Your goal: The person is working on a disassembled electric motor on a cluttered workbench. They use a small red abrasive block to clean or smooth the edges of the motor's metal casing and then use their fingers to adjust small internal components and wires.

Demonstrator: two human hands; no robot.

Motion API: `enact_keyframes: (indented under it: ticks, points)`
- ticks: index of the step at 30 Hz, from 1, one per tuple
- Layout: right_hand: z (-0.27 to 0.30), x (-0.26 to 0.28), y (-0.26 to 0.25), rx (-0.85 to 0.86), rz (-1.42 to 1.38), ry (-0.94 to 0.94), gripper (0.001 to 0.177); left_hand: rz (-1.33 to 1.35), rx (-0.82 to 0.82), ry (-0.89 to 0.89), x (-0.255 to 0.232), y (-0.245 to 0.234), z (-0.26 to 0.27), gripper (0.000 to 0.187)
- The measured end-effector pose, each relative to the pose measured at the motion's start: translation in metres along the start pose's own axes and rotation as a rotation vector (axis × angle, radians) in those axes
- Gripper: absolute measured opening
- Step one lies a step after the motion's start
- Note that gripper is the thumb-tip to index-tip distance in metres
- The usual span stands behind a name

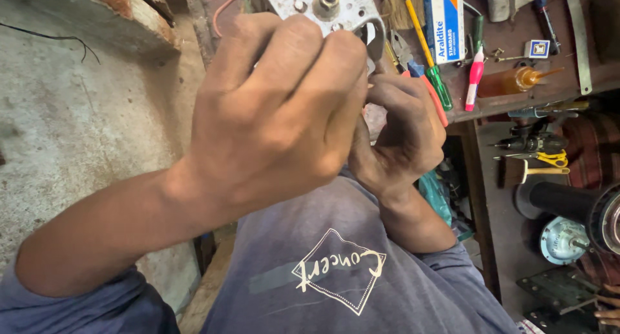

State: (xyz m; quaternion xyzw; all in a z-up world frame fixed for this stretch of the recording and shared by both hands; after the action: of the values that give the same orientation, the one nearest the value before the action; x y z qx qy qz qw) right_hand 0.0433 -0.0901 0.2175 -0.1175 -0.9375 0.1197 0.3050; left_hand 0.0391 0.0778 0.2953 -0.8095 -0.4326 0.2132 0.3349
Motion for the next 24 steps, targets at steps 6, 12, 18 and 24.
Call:
enact_keyframes:
  ticks: [6,12,18,24]
  points:
    - [0.001,0.001,0.0,0.02,0.036,-0.034,0.027,0.026,-0.021,-0.011,0.001,0.001,0.001,0.014]
    - [0.016,-0.006,-0.003,-0.094,-0.339,0.257,0.019,0.08,0.024,-0.025,0.005,0.001,0.0,0.018]
    - [0.019,-0.011,-0.003,-0.176,-0.579,0.394,0.023,0.308,0.036,-0.075,0.017,-0.006,0.003,0.03]
    - [0.013,-0.005,-0.004,-0.131,-0.331,0.277,0.016,0.456,0.062,-0.161,0.022,-0.001,0.011,0.034]
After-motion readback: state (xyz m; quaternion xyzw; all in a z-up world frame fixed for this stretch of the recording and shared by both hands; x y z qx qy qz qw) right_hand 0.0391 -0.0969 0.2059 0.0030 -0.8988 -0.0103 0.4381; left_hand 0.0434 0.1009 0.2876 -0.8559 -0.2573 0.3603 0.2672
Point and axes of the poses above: each hand's wrist, its own z-axis away from the middle knuckle, its own y-axis out of the palm, x = y × z, the point moved 4 cm from there along -z, towards the middle knuckle, and after that the axes turned 12 degrees about -y, right-handed, at the moved point
